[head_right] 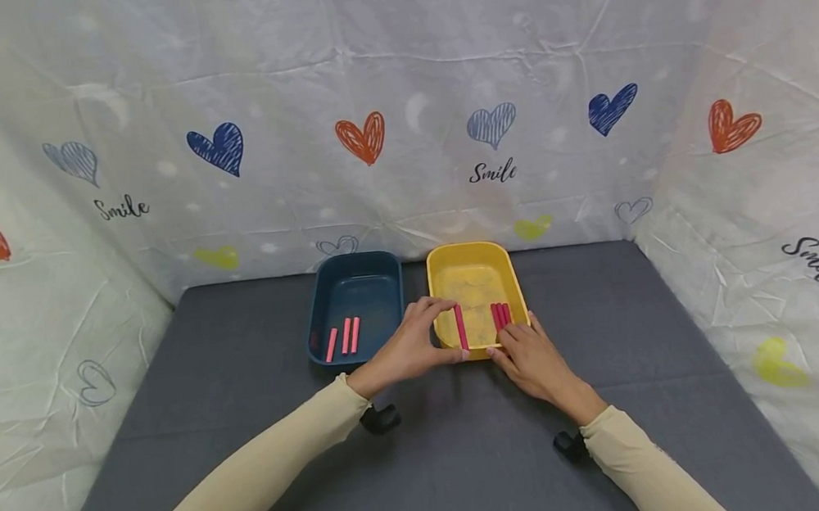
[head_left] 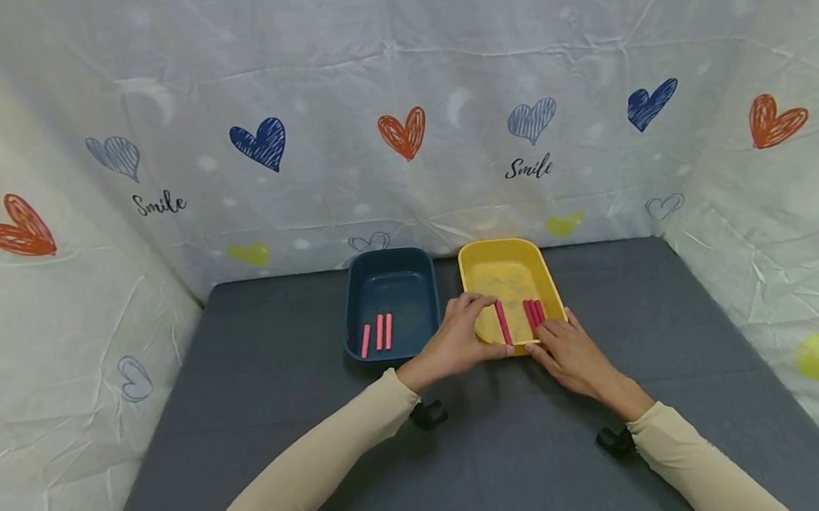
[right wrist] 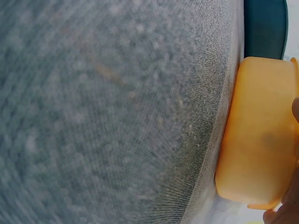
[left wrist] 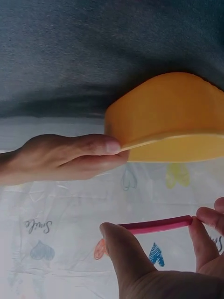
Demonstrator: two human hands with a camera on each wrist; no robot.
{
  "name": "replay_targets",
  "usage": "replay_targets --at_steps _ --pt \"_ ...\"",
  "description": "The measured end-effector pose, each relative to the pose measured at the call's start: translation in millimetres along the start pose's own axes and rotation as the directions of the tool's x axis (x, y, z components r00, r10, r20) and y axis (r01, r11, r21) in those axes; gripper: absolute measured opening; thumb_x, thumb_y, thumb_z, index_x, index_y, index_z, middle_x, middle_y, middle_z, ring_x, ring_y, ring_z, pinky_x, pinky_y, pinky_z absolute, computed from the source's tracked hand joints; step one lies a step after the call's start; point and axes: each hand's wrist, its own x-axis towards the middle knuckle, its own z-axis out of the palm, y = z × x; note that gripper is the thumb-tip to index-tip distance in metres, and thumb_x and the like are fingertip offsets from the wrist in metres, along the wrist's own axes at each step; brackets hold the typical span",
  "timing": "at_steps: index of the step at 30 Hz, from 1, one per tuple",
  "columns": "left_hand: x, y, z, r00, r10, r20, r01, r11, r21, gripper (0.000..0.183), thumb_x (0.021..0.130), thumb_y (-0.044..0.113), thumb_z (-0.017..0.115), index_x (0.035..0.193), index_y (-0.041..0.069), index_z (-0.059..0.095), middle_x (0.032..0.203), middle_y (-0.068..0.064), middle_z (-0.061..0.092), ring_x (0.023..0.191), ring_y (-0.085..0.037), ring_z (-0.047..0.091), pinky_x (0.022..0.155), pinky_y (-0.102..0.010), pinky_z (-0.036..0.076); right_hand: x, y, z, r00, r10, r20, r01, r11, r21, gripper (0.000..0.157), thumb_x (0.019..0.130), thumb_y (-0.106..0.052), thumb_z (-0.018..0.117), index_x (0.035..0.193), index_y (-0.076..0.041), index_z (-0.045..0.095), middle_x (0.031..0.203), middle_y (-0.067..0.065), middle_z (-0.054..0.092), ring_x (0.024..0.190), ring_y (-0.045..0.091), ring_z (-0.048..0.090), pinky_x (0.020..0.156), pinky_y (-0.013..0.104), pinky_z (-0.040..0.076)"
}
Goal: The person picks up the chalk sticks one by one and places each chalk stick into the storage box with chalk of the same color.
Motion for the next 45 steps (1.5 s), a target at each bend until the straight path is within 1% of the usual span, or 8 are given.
replay_targets --at_steps 5,11,19,26,31,36,40,45 --pt "12.4 -4.1 0.5 1.0 -0.005 0.004 0.005 1.0 0.015 0.076 0.082 0.041 0.079 0.145 0.014 0.046 0.144 -0.009 0.043 0.127 -0.027 0.039 0.105 -0.046 0.044 -0.1 0.3 -0.1 1.0 -0.001 0.0 0.001 1.0 -0.002 0.018 0.098 -0.031 0.059 0.094 -0.014 0.059 0.091 0.004 0.06 0.101 0.03 0.06 0.111 0.067 0.027" --pt "27.0 -5.2 1.2 1.0 -0.016 -0.005 0.015 1.0 -0.009 0.079 0.081 0.042 0.079 0.146 0.013 0.044 0.147 -0.01 0.042 0.129 -0.029 0.038 0.105 -0.047 0.044 0.9 0.1 -0.1 1.0 -0.006 -0.003 0.006 1.0 -0.005 0.019 0.098 -0.031 0.059 0.09 -0.014 0.057 0.088 0.003 0.057 0.1 0.03 0.06 0.111 0.067 0.027" --pt "42.7 -4.9 6.7 0.998 -0.057 0.001 0.057 0.998 0.007 0.081 0.081 0.043 0.079 0.147 0.012 0.044 0.146 -0.009 0.043 0.132 -0.028 0.038 0.107 -0.045 0.045 0.2 0.1 1.0 1.0 0.0 0.004 0.0 1.0 -0.014 0.02 0.098 -0.032 0.059 0.089 -0.014 0.056 0.088 0.002 0.057 0.1 0.03 0.06 0.111 0.067 0.027" --pt "55.9 -5.8 10.8 0.996 -0.087 0.0 0.087 0.996 -0.004 0.08 0.081 0.04 0.079 0.147 0.013 0.044 0.147 -0.009 0.042 0.135 -0.028 0.037 0.11 -0.046 0.043 0.3 0.3 0.4 1.0 -0.005 -0.002 0.005 1.0 -0.015 0.02 0.098 -0.032 0.058 0.091 -0.014 0.057 0.087 0.002 0.056 0.1 0.029 0.06 0.11 0.067 0.028" --pt "67.6 -7.9 13.1 0.992 -0.124 0.007 0.124 0.992 0.009 0.079 0.082 0.041 0.079 0.147 0.012 0.045 0.146 -0.009 0.043 0.134 -0.027 0.039 0.11 -0.045 0.043 0.7 0.5 -0.2 1.0 -0.01 -0.008 0.01 1.0 -0.008 0.02 0.099 -0.031 0.058 0.091 -0.014 0.057 0.088 0.003 0.057 0.099 0.03 0.06 0.111 0.067 0.028" --pt "78.6 -9.0 15.4 0.987 -0.16 0.007 0.16 0.987 -0.015 0.078 0.082 0.04 0.079 0.146 0.012 0.045 0.146 -0.009 0.043 0.133 -0.026 0.04 0.109 -0.044 0.044 0.9 1.7 -1.5 1.0 -0.013 -0.011 0.013 1.0 -0.002 0.021 0.099 -0.031 0.058 0.089 -0.013 0.056 0.085 0.002 0.054 0.097 0.03 0.06 0.111 0.067 0.027" --pt "84.9 -11.3 19.8 0.984 -0.178 0.01 0.178 0.984 -0.01 0.077 0.082 0.041 0.079 0.146 0.013 0.046 0.145 -0.009 0.043 0.132 -0.026 0.041 0.108 -0.043 0.045 2.1 2.6 -2.5 1.0 -0.01 -0.003 0.01 1.0 -0.001 0.021 0.098 -0.032 0.059 0.089 -0.013 0.056 0.085 0.001 0.054 0.097 0.029 0.059 0.111 0.067 0.028" --pt "90.3 -14.7 29.0 0.982 -0.187 0.033 0.187 0.982 -0.002 0.077 0.082 0.04 0.079 0.145 0.012 0.046 0.144 -0.011 0.044 0.13 -0.027 0.041 0.107 -0.042 0.045 2.2 0.6 -2.7 1.0 -0.001 0.013 0.001 1.0 0.005 0.022 0.098 -0.033 0.059 0.089 -0.013 0.056 0.086 0.001 0.055 0.099 0.029 0.059 0.111 0.067 0.027"
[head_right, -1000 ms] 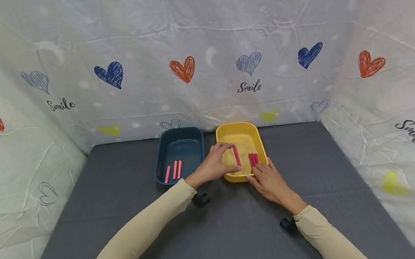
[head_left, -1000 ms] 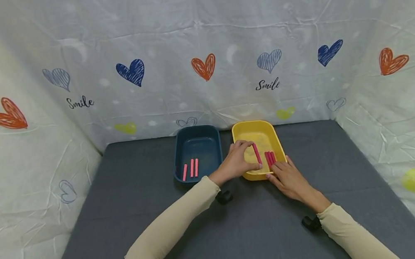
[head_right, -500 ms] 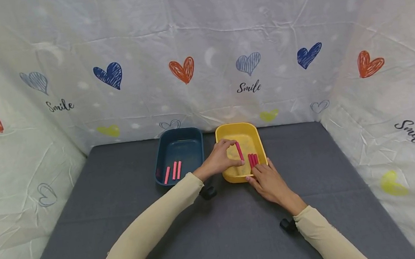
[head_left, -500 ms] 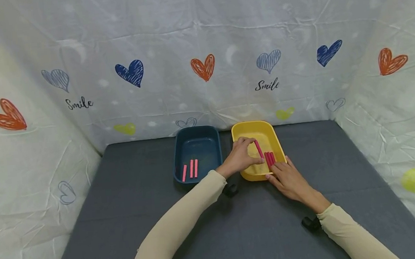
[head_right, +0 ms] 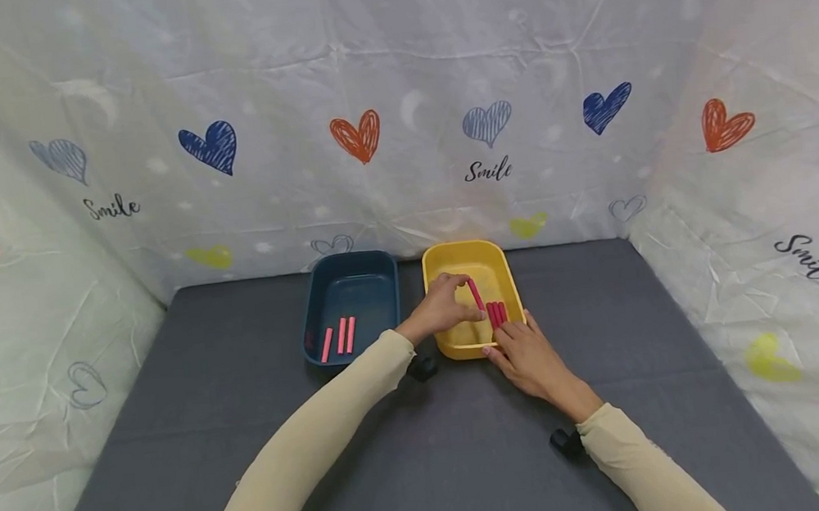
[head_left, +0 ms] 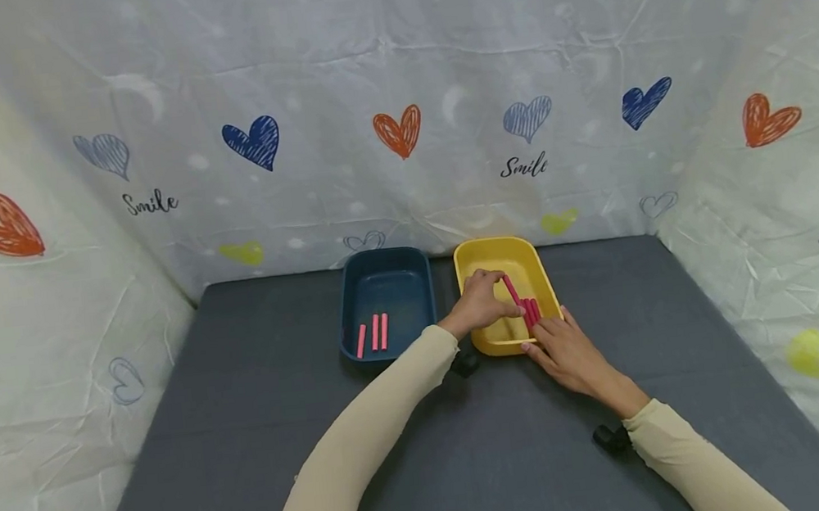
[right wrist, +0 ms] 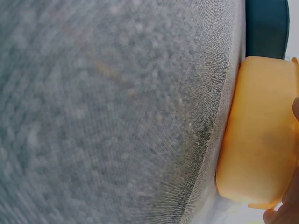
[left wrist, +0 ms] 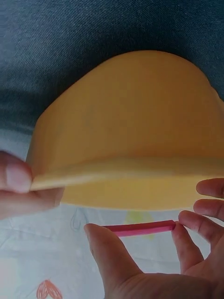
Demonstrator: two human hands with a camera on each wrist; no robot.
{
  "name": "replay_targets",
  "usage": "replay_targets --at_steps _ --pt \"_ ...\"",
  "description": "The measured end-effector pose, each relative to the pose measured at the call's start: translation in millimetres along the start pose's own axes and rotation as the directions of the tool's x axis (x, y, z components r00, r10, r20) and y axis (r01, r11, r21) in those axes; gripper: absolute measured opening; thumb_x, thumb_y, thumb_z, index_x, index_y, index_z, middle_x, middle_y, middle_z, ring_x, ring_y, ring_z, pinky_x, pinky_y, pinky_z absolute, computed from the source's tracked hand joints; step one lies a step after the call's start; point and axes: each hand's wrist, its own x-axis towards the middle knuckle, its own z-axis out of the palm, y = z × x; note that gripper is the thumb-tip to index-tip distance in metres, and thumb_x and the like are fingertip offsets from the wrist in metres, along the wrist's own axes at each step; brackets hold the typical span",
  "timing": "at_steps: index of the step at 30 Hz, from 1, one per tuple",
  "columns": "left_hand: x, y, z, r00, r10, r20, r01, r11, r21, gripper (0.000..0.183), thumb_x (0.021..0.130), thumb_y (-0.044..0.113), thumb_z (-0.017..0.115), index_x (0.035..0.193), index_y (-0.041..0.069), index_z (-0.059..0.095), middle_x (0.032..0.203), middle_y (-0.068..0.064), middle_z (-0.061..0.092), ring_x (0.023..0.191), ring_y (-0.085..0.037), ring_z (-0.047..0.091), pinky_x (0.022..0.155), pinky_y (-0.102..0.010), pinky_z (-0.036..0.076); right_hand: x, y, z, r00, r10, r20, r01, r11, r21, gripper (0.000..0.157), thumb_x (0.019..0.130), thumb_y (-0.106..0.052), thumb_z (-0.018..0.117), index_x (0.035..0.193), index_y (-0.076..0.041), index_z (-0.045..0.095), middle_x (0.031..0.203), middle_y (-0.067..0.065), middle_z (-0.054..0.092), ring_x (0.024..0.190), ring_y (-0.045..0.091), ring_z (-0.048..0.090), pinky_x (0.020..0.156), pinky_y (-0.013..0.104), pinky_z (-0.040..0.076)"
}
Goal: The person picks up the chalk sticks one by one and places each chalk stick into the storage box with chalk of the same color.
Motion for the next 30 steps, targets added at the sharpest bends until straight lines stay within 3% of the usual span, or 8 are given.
replay_targets --at_steps 10,21,30 --pt "2.5 1.1 11.8 1.0 0.009 0.004 -0.009 0.999 0.052 0.076 0.082 0.036 0.079 0.145 0.011 0.046 0.143 -0.012 0.045 0.129 -0.028 0.042 0.106 -0.039 0.046 -2.4 -1.6 0.3 1.0 0.006 0.0 -0.006 1.0 0.003 0.022 0.098 -0.032 0.059 0.088 -0.013 0.055 0.086 0.002 0.055 0.098 0.029 0.059 0.113 0.065 0.026" --pt "6.2 4.2 13.3 0.999 0.027 0.028 -0.03 0.993 0.112 0.075 0.082 0.035 0.079 0.143 0.006 0.047 0.135 -0.012 0.051 0.122 -0.027 0.047 0.103 -0.035 0.047 -3.1 -1.5 -0.1 1.0 0.011 0.007 -0.011 1.0 0.005 0.022 0.099 -0.032 0.058 0.088 -0.013 0.055 0.086 0.003 0.055 0.1 0.029 0.059 0.114 0.065 0.025" --pt "13.3 6.0 16.6 0.997 0.009 0.079 -0.029 0.968 0.251 0.075 0.078 0.038 0.082 0.139 0.007 0.052 0.127 -0.01 0.055 0.116 -0.026 0.048 0.096 -0.032 0.049 -1.3 -0.4 0.5 1.0 0.0 -0.004 0.0 1.0 0.001 0.021 0.099 -0.032 0.058 0.091 -0.012 0.057 0.09 0.003 0.058 0.101 0.029 0.06 0.113 0.066 0.027"
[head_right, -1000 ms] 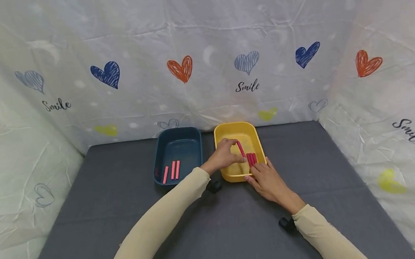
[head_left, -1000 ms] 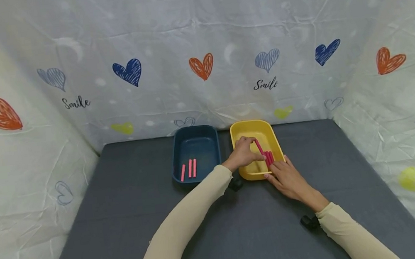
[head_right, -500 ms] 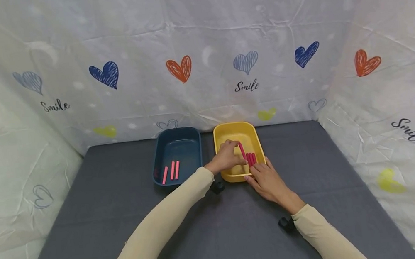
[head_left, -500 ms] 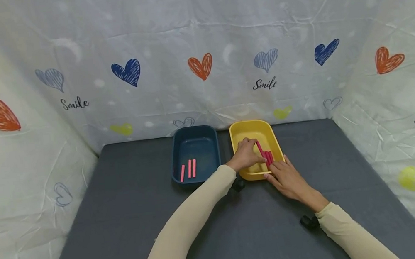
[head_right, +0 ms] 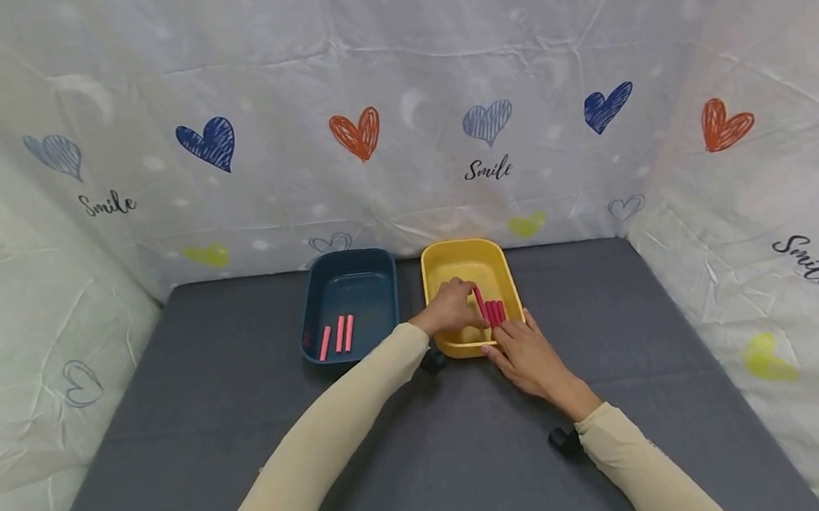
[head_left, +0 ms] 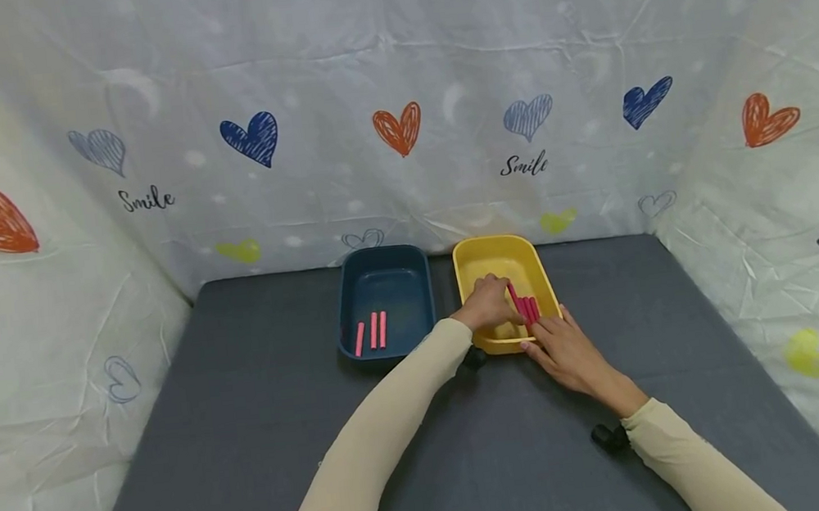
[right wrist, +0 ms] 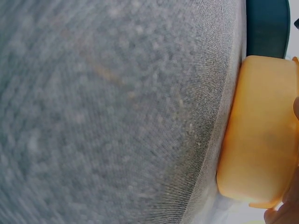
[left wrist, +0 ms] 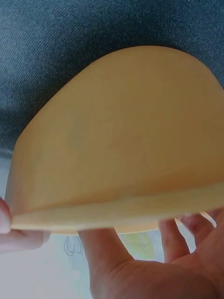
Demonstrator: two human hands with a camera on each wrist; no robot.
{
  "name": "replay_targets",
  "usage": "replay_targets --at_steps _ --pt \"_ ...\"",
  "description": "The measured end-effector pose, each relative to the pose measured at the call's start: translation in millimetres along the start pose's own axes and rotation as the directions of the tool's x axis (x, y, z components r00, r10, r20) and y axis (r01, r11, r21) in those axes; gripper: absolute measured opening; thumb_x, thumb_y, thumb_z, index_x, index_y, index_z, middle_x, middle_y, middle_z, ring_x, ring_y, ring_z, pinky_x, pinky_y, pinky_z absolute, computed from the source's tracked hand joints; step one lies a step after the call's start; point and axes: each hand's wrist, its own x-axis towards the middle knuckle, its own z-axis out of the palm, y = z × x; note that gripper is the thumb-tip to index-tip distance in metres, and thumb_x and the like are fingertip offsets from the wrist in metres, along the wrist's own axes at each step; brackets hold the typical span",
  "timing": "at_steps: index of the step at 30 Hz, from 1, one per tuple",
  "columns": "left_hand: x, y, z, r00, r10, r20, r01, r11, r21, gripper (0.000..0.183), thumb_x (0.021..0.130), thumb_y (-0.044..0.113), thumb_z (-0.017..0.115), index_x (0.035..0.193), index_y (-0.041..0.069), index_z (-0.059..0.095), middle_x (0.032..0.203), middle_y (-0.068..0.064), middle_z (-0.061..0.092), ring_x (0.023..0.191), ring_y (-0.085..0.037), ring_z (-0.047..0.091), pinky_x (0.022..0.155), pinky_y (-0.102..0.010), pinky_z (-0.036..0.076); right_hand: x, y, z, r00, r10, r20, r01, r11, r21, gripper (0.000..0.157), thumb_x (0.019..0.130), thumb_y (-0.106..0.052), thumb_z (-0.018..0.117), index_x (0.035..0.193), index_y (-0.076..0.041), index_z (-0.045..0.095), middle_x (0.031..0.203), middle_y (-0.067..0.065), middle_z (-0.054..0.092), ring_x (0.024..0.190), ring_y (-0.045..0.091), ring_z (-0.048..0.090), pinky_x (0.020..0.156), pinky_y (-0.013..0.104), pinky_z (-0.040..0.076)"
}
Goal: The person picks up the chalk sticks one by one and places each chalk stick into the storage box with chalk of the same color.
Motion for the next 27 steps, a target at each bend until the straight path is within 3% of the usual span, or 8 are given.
replay_targets --at_steps 16,27 --pt "3.1 7.9 8.9 0.996 -0.082 0.04 0.078 0.993 0.09 0.062 0.076 0.042 0.082 0.125 0.012 0.061 0.118 -0.006 0.056 0.106 -0.022 0.046 0.088 -0.036 0.049 -0.7 -0.1 1.2 1.0 0.008 -0.007 -0.008 1.0 0.022 0.019 0.099 -0.031 0.057 0.095 -0.013 0.059 0.101 0.006 0.063 0.106 0.029 0.06 0.114 0.065 0.025" --pt "-1.0 7.8 14.3 0.997 -0.067 0.039 0.059 0.981 0.184 0.045 0.083 0.039 0.076 0.118 0.015 0.063 0.127 -0.005 0.056 0.119 -0.025 0.045 0.104 -0.044 0.043 -0.6 -0.4 2.8 1.0 0.013 -0.002 -0.013 1.0 0.006 0.02 0.1 -0.031 0.057 0.092 -0.013 0.057 0.091 0.004 0.058 0.1 0.029 0.059 0.114 0.064 0.026"
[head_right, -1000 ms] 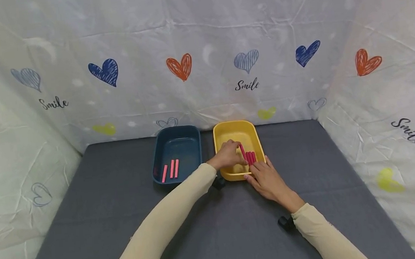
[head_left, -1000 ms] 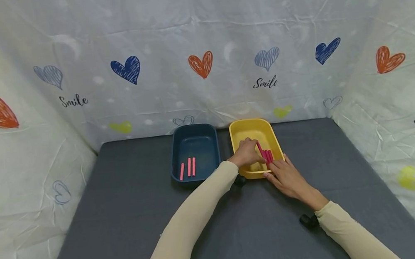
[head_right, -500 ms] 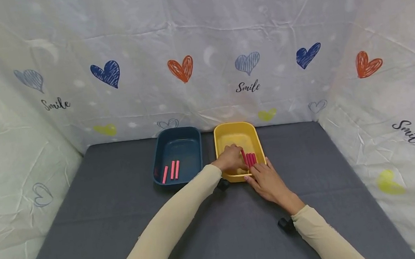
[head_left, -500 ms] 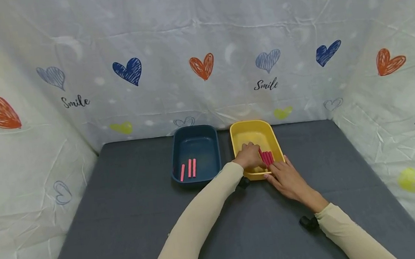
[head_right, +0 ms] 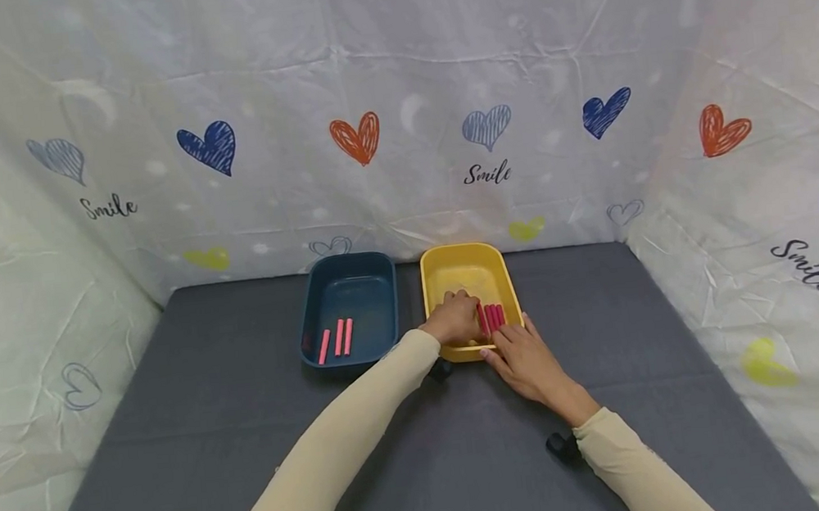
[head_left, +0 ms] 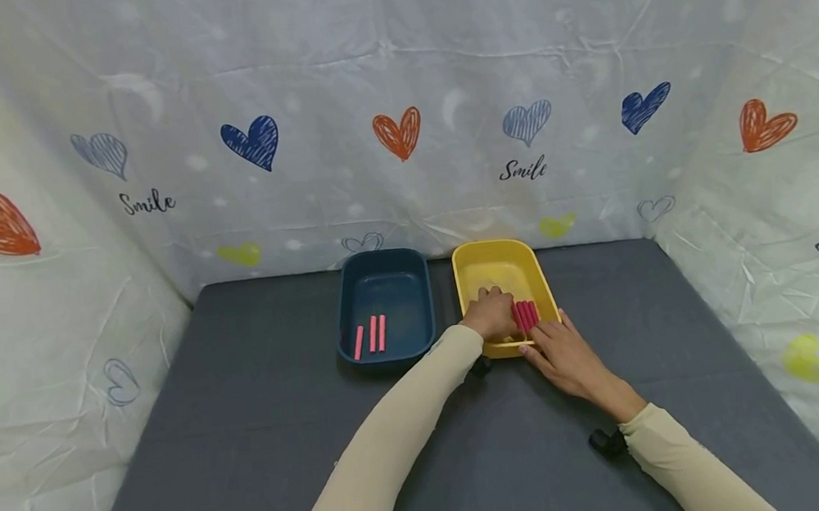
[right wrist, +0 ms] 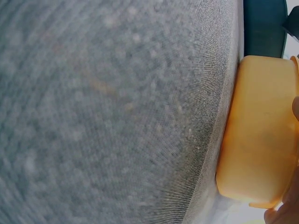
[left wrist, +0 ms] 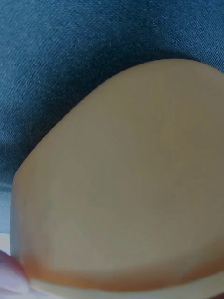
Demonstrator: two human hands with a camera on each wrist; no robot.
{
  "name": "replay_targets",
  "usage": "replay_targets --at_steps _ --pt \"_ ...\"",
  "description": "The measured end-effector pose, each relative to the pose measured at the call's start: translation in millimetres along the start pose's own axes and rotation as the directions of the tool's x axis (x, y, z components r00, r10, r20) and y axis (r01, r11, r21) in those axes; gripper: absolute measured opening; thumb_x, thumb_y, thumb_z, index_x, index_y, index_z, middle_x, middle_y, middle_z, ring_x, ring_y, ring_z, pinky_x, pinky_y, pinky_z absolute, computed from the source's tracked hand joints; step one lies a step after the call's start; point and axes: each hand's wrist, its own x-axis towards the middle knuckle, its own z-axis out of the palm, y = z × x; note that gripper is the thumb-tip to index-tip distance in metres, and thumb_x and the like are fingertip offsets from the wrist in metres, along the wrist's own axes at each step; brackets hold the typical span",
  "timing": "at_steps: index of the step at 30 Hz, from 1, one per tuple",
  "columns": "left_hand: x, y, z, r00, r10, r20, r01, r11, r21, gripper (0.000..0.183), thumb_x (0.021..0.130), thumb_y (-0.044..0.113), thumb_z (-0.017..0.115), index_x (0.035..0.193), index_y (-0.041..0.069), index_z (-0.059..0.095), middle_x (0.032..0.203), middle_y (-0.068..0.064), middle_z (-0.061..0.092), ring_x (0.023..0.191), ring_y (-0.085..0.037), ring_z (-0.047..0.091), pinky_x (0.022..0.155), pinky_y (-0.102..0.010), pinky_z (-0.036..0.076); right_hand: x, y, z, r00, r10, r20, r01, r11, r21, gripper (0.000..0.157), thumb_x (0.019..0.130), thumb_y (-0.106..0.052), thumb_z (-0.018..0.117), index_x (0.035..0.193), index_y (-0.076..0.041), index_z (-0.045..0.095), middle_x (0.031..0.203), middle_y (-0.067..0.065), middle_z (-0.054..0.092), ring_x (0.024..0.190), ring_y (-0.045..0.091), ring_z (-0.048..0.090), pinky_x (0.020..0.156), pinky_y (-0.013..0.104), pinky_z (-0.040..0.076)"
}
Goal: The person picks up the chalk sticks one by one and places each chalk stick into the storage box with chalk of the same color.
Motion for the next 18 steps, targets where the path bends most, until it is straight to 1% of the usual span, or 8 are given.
replay_targets --at_steps 4,7,10,14,16,18 --pt "-0.2 0.3 0.5 1.0 0.001 -0.002 -0.001 1.0 0.007 0.042 0.082 0.039 0.077 0.115 0.016 0.064 0.129 -0.005 0.055 0.119 -0.024 0.045 0.103 -0.043 0.043 -0.3 -0.1 0.1 1.0 -0.005 -0.009 0.005 1.0 -0.001 0.019 0.099 -0.031 0.057 0.093 -0.013 0.057 0.092 0.004 0.058 0.1 0.029 0.06 0.113 0.065 0.027" --pt "-0.9 0.1 0.5 1.0 0.006 -0.005 -0.006 1.0 0.003 0.043 0.082 0.039 0.077 0.117 0.016 0.064 0.131 -0.005 0.054 0.12 -0.024 0.045 0.103 -0.044 0.043 -0.7 -0.5 -0.1 1.0 -0.005 -0.013 0.005 1.0 0.001 0.018 0.099 -0.03 0.057 0.093 -0.014 0.057 0.092 0.004 0.058 0.101 0.029 0.06 0.113 0.065 0.027" --pt "-1.1 -0.3 0.8 1.0 0.013 -0.012 -0.013 1.0 0.013 0.053 0.083 0.039 0.076 0.128 0.015 0.061 0.135 -0.005 0.053 0.123 -0.025 0.044 0.105 -0.044 0.043 -0.7 -0.9 -0.5 1.0 -0.004 -0.013 0.004 1.0 -0.001 0.018 0.099 -0.031 0.057 0.092 -0.014 0.057 0.091 0.004 0.058 0.101 0.029 0.06 0.113 0.065 0.027" --pt "-0.3 -0.5 1.2 0.999 0.022 -0.029 -0.021 0.999 0.03 0.069 0.084 0.044 0.075 0.143 0.017 0.05 0.141 -0.005 0.05 0.128 -0.025 0.044 0.106 -0.042 0.043 -0.2 -1.1 -0.6 1.0 0.001 -0.004 -0.001 1.0 -0.002 0.019 0.1 -0.031 0.056 0.093 -0.013 0.057 0.093 0.005 0.059 0.103 0.029 0.06 0.113 0.065 0.026" --pt "0.3 -0.3 1.3 0.999 0.025 -0.037 -0.024 0.999 0.028 0.074 0.083 0.045 0.076 0.146 0.018 0.047 0.142 -0.004 0.049 0.129 -0.024 0.044 0.106 -0.04 0.044 -0.2 -1.0 -0.7 1.0 0.007 0.003 -0.007 1.0 -0.001 0.019 0.1 -0.032 0.056 0.095 -0.013 0.058 0.097 0.006 0.061 0.106 0.029 0.06 0.114 0.065 0.025" --pt "0.5 -0.4 1.4 0.999 0.027 -0.044 -0.027 1.0 0.006 0.075 0.083 0.045 0.077 0.146 0.017 0.047 0.143 -0.005 0.049 0.128 -0.024 0.045 0.106 -0.039 0.044 -0.4 -0.7 -0.5 1.0 0.011 0.008 -0.011 1.0 0.001 0.02 0.1 -0.033 0.055 0.098 -0.013 0.059 0.104 0.007 0.063 0.11 0.03 0.06 0.114 0.065 0.025"
